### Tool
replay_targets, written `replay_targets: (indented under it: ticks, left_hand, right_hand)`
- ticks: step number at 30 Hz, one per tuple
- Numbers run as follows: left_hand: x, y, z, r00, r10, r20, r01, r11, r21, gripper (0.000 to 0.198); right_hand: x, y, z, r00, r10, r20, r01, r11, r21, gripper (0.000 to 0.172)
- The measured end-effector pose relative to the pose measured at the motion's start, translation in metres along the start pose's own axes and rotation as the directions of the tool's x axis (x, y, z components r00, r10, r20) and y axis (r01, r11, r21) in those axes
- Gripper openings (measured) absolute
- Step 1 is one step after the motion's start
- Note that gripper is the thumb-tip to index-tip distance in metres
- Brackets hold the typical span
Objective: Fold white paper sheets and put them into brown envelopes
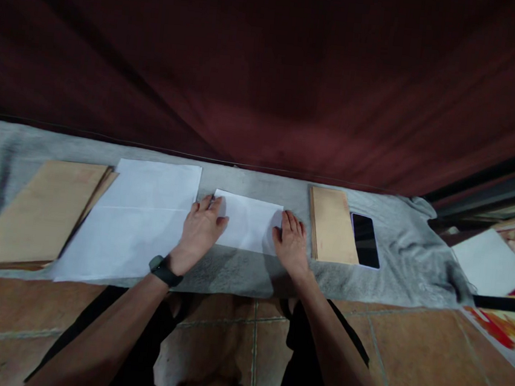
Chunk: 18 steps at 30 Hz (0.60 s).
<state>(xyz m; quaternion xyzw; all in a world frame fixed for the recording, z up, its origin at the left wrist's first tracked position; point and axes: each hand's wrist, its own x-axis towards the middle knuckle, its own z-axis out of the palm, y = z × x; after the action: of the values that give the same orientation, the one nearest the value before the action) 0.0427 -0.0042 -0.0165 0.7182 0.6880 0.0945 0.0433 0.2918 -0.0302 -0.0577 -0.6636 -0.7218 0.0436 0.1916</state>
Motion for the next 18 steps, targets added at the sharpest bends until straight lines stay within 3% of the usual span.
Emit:
replay_targets:
  ticks: [8, 10, 12, 13, 15, 18]
  left_hand:
    - [-0.001, -0.005, -0.001, 0.999, -0.01, 0.038, 0.014, 0.993, -0.12, 0.059]
    - [-0.001, -0.007, 0.0, 0.998, -0.021, 0.062, 0.031, 0.984, -0.173, 0.061]
    - [-0.001, -0.009, 0.0, 0.995, -0.026, 0.092, 0.044, 0.979, -0.199, 0.062]
    - [-0.001, -0.01, 0.0, 0.994, -0.028, 0.105, 0.048, 0.979, -0.2, 0.062]
    - [0.0, -0.013, -0.001, 0.993, -0.016, 0.119, 0.04, 0.979, -0.198, 0.06]
    - [0.002, -0.015, -0.004, 0.989, -0.002, 0.147, 0.033, 0.977, -0.208, 0.06]
  right_hand:
    - [0.001, -0.007, -0.011, 1.0, 0.026, 0.007, -0.026, 1.0, 0.003, 0.052]
    - [0.002, -0.011, -0.017, 1.0, 0.029, -0.007, -0.029, 0.997, 0.073, 0.05]
    - [0.0, -0.02, -0.029, 0.999, 0.031, 0.013, -0.033, 0.968, 0.249, 0.044]
    - [-0.002, -0.027, -0.037, 0.998, 0.035, 0.045, -0.049, 0.924, 0.38, 0.04]
    - [-0.013, -0.048, -0.057, 0.982, 0.02, 0.19, -0.145, 0.728, 0.671, 0.03]
    - [-0.048, -0.083, -0.083, 0.897, -0.212, 0.387, -0.333, 0.25, 0.909, 0.031]
